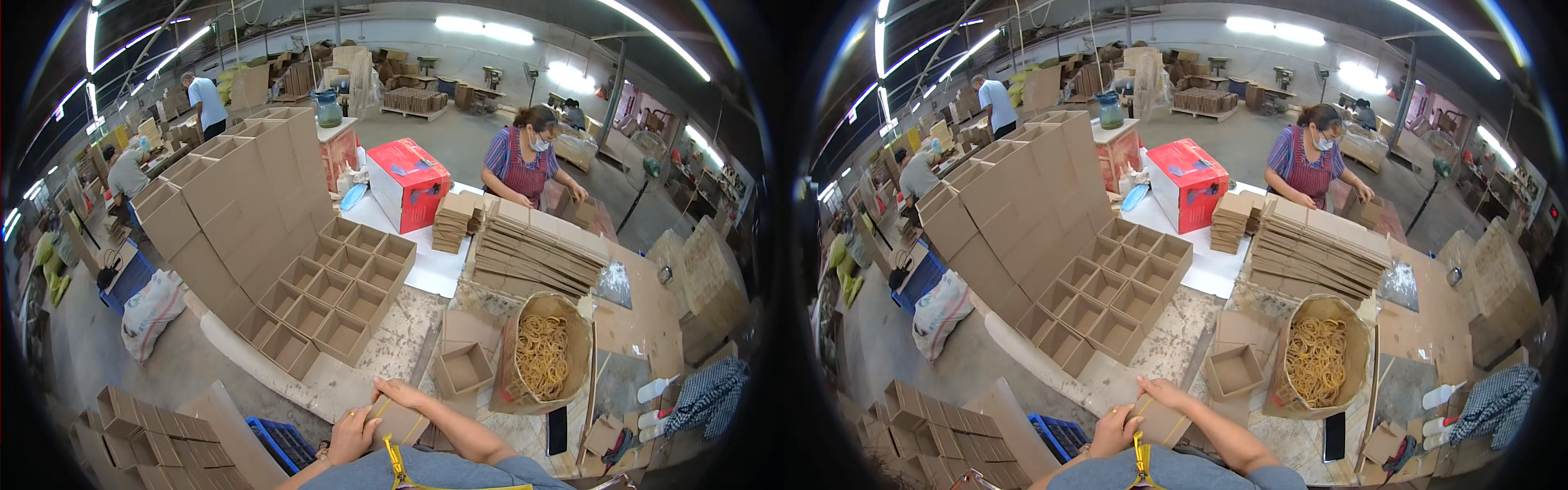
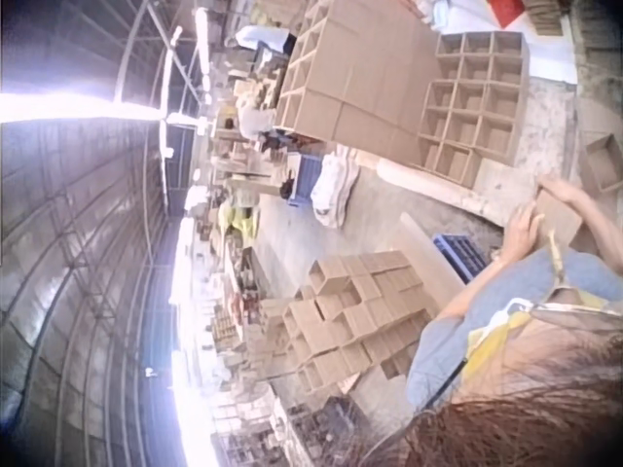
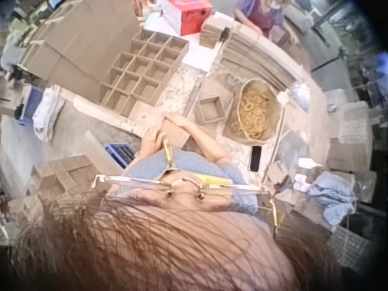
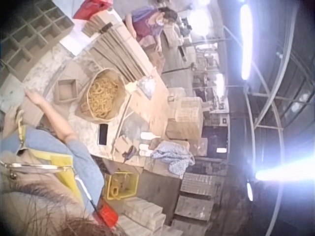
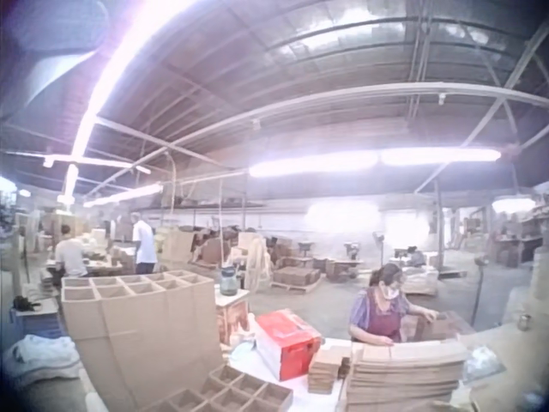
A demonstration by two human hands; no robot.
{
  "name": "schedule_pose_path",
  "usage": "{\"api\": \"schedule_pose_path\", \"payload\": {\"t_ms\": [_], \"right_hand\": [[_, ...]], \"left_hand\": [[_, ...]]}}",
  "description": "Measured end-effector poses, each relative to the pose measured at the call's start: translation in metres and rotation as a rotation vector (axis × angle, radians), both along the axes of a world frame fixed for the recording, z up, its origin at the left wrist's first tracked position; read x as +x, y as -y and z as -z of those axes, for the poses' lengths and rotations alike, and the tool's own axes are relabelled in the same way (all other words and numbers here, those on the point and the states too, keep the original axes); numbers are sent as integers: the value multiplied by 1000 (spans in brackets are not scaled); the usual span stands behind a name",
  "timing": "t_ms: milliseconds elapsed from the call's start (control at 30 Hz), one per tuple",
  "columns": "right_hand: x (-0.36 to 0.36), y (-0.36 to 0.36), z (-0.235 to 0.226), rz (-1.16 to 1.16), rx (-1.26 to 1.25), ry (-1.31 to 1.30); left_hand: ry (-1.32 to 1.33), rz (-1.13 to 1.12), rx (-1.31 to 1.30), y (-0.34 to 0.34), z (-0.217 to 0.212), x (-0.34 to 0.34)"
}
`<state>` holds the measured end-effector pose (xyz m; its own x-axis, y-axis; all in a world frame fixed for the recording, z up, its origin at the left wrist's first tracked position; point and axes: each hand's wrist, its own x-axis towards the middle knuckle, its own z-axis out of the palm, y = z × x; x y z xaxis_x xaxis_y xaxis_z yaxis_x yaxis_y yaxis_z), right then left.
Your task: Stack and organize small cardboard or wooden boxes in a factory setting.
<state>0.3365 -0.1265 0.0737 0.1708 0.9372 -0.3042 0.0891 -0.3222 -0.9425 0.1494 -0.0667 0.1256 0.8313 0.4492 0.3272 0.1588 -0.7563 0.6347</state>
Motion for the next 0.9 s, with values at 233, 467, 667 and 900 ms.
{"api": "schedule_pose_path", "payload": {"t_ms": [233,467,667,900], "right_hand": [[-26,-15,25,-104,-8,6],[-93,-57,-3,-463,-139,-38],[-186,-80,-6,-818,-102,183],[-263,-33,-11,-1117,176,-74]], "left_hand": [[-314,-89,258,9,-16,-17],[-407,-456,14,-11,19,-90],[-182,-508,259,-22,82,-201],[-509,-804,-302,83,166,-291]]}}
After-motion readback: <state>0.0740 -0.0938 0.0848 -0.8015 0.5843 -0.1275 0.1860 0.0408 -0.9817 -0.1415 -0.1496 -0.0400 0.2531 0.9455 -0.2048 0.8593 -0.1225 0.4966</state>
